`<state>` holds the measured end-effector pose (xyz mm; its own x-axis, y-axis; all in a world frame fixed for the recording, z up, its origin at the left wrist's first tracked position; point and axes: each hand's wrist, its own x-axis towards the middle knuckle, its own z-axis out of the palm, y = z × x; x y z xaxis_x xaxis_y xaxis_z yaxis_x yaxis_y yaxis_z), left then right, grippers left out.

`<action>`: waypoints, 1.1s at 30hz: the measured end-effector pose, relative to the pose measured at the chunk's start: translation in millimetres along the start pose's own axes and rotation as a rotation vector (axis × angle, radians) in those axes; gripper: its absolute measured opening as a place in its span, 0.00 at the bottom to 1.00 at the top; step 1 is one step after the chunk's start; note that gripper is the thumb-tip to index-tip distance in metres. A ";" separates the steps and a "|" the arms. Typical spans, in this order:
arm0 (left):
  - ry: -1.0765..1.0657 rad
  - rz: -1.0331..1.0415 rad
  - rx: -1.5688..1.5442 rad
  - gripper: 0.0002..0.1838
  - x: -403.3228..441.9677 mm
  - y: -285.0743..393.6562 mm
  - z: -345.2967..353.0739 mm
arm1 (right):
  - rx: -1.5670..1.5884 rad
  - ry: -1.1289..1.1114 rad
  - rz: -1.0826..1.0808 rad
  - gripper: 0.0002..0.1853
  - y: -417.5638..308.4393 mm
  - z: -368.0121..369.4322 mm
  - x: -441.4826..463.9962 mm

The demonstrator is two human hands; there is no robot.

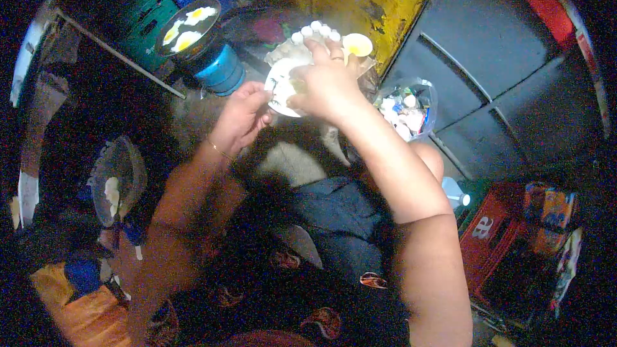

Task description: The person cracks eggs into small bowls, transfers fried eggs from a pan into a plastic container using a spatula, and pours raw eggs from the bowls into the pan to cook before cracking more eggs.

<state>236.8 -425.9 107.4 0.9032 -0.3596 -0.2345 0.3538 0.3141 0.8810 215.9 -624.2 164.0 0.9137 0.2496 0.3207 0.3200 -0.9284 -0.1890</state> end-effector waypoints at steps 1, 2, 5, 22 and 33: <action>-0.002 0.003 -0.021 0.08 2.2 -3.6 -2.9 | -0.014 -0.023 0.019 0.24 -3.3 2.5 2.6; -0.004 0.009 -0.039 0.08 3.9 -5.2 -4.5 | -0.027 -0.046 0.038 0.23 -6.0 4.6 3.7; -0.009 0.013 -0.070 0.08 8.2 -9.2 -10.1 | -0.013 -0.070 0.072 0.19 -7.6 18.4 5.3; 0.137 0.063 -0.127 0.08 41.3 12.1 -64.0 | 0.332 0.155 0.262 0.12 105.6 102.1 84.9; 0.230 0.100 -0.090 0.08 39.5 22.7 -62.3 | -0.256 -0.117 0.113 0.17 99.0 149.2 65.7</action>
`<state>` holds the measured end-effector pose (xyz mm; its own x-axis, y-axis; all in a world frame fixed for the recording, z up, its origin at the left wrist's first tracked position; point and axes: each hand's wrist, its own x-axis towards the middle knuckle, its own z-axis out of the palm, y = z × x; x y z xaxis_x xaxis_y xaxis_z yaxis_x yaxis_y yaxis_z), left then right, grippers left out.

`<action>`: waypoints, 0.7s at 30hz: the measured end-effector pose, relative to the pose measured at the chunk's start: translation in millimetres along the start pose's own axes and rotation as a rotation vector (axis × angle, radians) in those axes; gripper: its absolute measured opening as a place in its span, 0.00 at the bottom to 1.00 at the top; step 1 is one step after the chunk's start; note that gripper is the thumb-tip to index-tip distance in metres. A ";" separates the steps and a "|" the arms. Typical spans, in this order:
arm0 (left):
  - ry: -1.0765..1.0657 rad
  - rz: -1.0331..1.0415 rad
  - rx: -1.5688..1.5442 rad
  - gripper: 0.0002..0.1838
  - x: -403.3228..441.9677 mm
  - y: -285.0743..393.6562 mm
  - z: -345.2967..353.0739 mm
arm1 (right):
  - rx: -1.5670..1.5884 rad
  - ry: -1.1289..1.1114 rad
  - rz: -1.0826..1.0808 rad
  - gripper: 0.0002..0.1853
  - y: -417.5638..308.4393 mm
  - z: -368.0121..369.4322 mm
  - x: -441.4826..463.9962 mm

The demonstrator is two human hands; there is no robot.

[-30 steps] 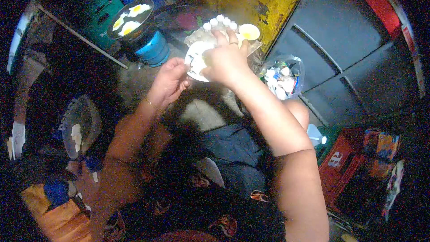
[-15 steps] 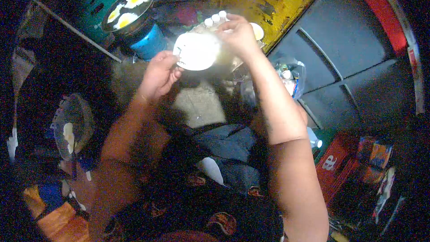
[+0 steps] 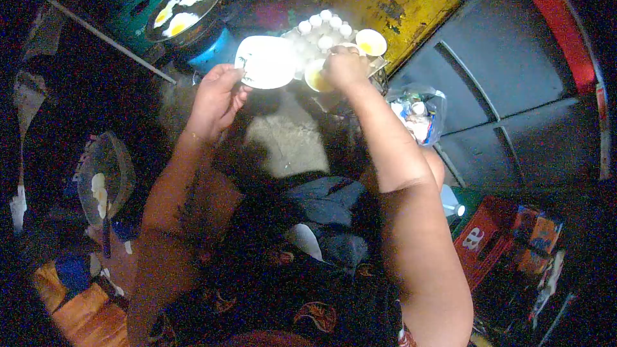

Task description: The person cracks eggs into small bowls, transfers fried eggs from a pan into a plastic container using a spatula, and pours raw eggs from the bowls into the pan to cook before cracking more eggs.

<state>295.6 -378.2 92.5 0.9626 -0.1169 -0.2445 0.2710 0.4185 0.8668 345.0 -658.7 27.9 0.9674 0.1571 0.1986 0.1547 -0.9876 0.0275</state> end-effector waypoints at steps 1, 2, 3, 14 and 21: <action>0.003 0.002 0.003 0.08 0.0 -0.4 0.3 | 0.029 0.000 0.018 0.17 3.1 4.6 1.6; 0.007 0.000 0.007 0.08 0.1 -0.8 -0.4 | 0.057 0.002 0.037 0.17 4.9 6.9 4.8; 0.008 -0.002 0.012 0.08 0.5 -1.3 -1.5 | 0.085 0.004 0.059 0.17 7.3 8.7 5.8; -0.009 -0.020 0.047 0.07 3.1 -13.1 0.0 | 0.369 -0.025 0.169 0.12 -6.8 -40.2 7.0; -0.027 -0.047 0.071 0.08 4.7 -22.5 12.1 | 0.454 0.224 -0.211 0.19 -46.1 -81.8 -9.1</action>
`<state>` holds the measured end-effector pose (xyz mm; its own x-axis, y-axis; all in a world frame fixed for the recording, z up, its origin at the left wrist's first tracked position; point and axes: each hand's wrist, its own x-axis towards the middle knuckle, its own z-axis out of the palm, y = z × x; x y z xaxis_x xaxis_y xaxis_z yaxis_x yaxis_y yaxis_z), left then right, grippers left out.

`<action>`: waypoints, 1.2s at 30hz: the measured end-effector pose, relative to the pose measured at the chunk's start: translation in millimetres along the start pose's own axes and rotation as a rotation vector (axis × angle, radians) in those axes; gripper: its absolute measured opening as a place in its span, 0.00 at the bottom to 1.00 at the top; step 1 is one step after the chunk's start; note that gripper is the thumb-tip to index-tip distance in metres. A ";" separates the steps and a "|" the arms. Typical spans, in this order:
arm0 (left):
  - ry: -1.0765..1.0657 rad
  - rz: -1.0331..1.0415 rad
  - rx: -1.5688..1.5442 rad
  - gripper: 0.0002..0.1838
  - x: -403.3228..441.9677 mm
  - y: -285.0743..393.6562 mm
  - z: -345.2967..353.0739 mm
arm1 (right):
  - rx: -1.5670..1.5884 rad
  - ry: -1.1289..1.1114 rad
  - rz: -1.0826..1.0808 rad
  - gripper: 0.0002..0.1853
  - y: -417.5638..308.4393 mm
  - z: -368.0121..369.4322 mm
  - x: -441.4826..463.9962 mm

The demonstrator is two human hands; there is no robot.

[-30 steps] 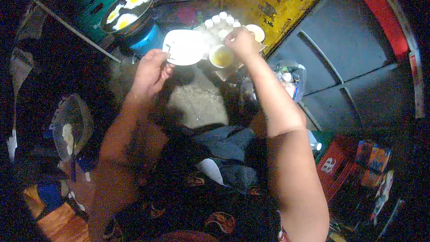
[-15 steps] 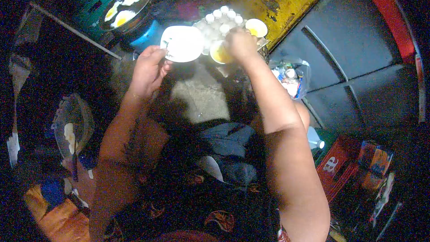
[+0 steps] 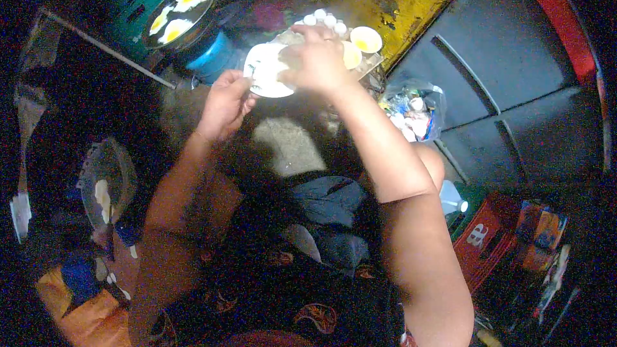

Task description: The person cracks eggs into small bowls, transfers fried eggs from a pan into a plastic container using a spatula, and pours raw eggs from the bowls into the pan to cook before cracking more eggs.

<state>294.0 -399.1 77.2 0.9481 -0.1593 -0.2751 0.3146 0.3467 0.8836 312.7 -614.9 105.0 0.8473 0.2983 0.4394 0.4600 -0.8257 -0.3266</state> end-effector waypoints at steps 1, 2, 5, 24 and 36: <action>-0.004 -0.006 0.002 0.08 0.5 -0.7 1.3 | -0.015 -0.010 0.011 0.18 -3.8 4.0 -1.6; -0.010 -0.004 -0.005 0.08 1.7 -2.7 1.9 | -0.032 -0.028 0.038 0.17 -6.4 5.7 -3.6; -0.019 -0.011 -0.012 0.08 3.6 -7.1 4.0 | -0.048 -0.057 0.094 0.13 -8.8 9.1 -6.4; 0.029 -0.047 0.052 0.08 6.5 -10.0 5.1 | -0.350 -0.111 0.617 0.13 139.8 43.1 -1.8; 0.000 -0.045 0.055 0.08 5.7 -11.6 -1.9 | -0.280 -0.031 0.661 0.16 133.3 47.3 -10.5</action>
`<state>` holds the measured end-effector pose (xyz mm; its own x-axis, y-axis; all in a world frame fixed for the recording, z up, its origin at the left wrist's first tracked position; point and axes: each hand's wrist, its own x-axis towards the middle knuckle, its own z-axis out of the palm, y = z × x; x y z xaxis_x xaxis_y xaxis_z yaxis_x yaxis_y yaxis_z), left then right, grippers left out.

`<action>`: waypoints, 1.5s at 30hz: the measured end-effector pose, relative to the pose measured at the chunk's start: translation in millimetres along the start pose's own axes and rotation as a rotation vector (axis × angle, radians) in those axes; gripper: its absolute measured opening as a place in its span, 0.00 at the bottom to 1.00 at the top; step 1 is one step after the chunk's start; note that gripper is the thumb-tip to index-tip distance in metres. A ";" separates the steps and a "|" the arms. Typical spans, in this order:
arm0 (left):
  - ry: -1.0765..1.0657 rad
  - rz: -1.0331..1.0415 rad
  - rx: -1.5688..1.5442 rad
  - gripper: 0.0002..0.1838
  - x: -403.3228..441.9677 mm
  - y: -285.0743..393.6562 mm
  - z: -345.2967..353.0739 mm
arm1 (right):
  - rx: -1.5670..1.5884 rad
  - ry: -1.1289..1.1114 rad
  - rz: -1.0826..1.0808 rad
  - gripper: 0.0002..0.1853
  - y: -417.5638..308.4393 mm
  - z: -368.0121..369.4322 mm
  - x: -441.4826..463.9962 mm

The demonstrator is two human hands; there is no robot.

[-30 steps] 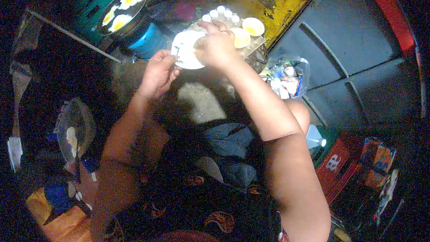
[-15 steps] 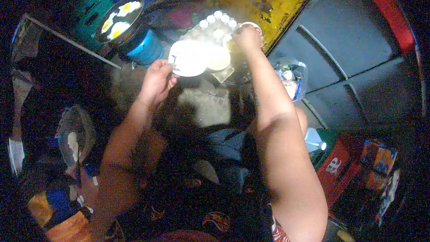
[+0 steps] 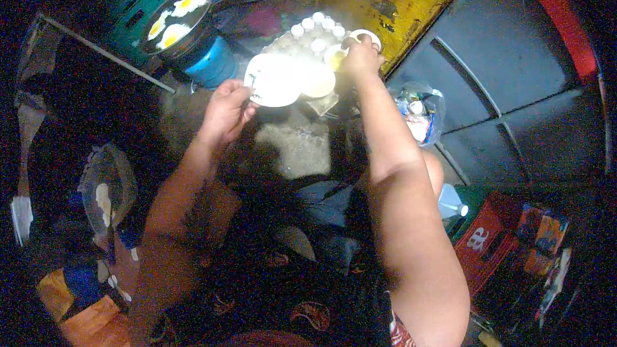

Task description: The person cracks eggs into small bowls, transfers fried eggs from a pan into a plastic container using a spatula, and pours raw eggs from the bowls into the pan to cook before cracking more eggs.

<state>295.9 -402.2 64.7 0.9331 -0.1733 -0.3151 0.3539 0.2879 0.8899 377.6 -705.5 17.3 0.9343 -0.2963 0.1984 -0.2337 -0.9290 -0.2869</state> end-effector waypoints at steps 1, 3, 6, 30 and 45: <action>-0.006 0.000 0.009 0.08 1.0 -1.1 -1.6 | 0.085 0.009 0.003 0.15 -1.9 1.0 0.0; -0.005 -0.002 0.020 0.09 3.4 -3.2 -3.6 | 0.256 0.024 0.010 0.14 -17.0 -8.4 -1.9; -0.001 -0.003 0.015 0.08 4.0 -3.2 -1.9 | 0.564 0.043 -0.329 0.15 -35.5 -15.1 -0.3; 0.012 -0.079 -0.026 0.08 15.0 -8.9 20.0 | 0.476 0.076 -0.405 0.10 -18.3 -42.4 49.2; 0.073 -0.134 0.055 0.07 24.5 -12.2 29.0 | -0.249 -0.162 -0.075 0.18 53.9 -3.6 86.2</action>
<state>312.6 -437.3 55.6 0.8805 -0.1373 -0.4537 0.4736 0.2141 0.8543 444.6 -781.9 22.3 0.9775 -0.2043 0.0528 -0.2027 -0.9786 -0.0348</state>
